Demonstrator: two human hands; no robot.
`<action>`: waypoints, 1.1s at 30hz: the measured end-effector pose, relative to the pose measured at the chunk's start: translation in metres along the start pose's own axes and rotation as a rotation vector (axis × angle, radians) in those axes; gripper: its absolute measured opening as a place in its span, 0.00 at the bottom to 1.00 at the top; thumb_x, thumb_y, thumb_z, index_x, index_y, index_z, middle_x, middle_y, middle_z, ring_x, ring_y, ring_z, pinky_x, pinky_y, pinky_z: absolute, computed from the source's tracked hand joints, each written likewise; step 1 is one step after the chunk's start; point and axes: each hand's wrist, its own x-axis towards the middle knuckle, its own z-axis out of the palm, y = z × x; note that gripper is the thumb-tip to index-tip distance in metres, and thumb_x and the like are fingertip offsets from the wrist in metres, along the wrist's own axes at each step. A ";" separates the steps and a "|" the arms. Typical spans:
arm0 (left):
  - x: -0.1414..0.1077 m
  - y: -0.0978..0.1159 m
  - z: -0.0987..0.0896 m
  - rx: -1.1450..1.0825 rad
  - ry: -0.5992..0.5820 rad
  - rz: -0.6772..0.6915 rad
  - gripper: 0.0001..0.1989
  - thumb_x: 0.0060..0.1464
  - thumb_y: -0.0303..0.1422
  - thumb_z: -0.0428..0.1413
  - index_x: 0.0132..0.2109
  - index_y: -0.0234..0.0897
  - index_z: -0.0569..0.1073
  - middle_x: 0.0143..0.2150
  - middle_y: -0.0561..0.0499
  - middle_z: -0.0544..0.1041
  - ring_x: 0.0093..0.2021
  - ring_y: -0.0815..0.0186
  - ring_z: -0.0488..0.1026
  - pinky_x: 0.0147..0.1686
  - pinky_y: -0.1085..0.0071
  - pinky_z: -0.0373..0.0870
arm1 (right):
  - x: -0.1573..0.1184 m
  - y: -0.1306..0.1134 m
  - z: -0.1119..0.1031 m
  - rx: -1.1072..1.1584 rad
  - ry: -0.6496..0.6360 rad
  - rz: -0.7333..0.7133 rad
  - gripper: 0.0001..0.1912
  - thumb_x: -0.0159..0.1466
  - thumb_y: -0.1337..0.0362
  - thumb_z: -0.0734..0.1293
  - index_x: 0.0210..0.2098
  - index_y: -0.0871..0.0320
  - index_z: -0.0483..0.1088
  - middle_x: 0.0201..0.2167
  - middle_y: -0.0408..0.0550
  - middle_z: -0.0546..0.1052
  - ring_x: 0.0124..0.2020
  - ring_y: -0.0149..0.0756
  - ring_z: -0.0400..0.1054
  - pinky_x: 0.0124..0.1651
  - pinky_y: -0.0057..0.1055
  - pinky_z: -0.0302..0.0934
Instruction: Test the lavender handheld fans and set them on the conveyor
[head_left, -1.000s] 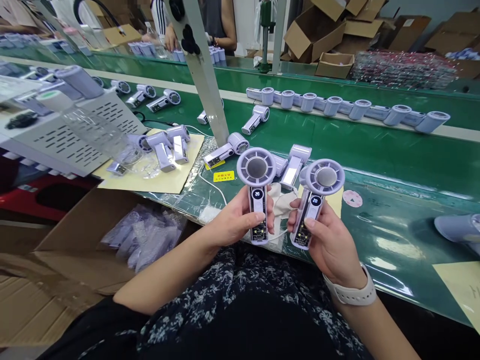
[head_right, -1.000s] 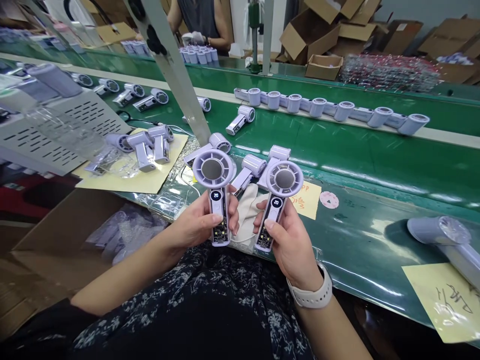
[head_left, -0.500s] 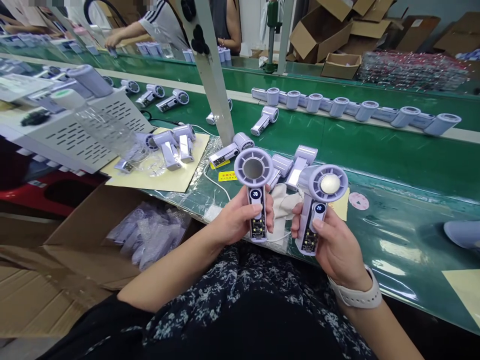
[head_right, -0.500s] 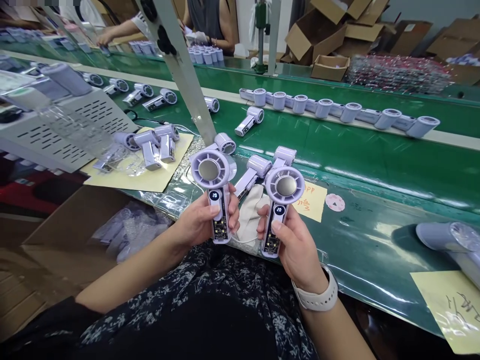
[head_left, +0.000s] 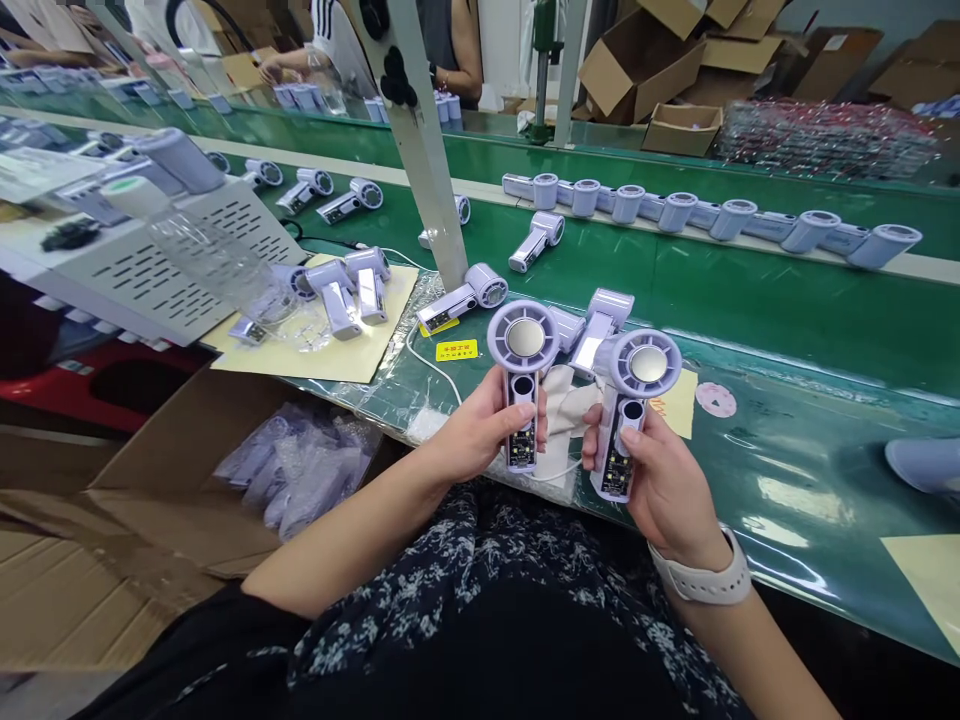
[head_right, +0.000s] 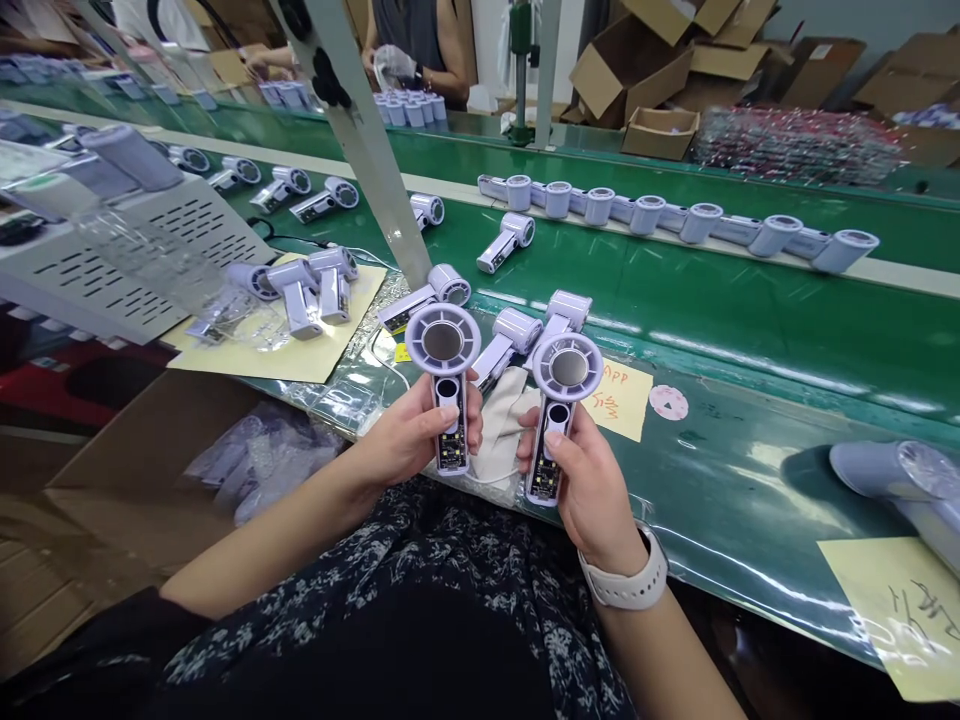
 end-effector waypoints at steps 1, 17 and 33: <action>0.000 0.000 0.000 -0.002 0.003 0.006 0.21 0.57 0.41 0.65 0.49 0.38 0.63 0.35 0.53 0.73 0.30 0.67 0.74 0.29 0.69 0.74 | 0.000 -0.001 0.000 -0.002 0.006 0.002 0.13 0.65 0.58 0.72 0.47 0.54 0.74 0.40 0.47 0.75 0.33 0.34 0.69 0.34 0.31 0.69; -0.002 -0.007 0.010 -0.022 0.095 -0.074 0.25 0.61 0.55 0.56 0.50 0.42 0.58 0.35 0.50 0.81 0.24 0.62 0.79 0.21 0.70 0.72 | 0.000 0.000 0.001 0.067 -0.031 0.068 0.24 0.71 0.42 0.61 0.43 0.54 0.76 0.36 0.52 0.80 0.28 0.40 0.72 0.30 0.37 0.70; -0.007 0.012 0.023 -0.282 -0.078 -0.204 0.29 0.49 0.42 0.72 0.52 0.35 0.71 0.36 0.49 0.76 0.32 0.65 0.77 0.35 0.68 0.75 | -0.004 -0.008 0.004 0.115 0.024 0.078 0.15 0.68 0.49 0.67 0.42 0.52 0.79 0.41 0.51 0.82 0.43 0.47 0.78 0.51 0.49 0.75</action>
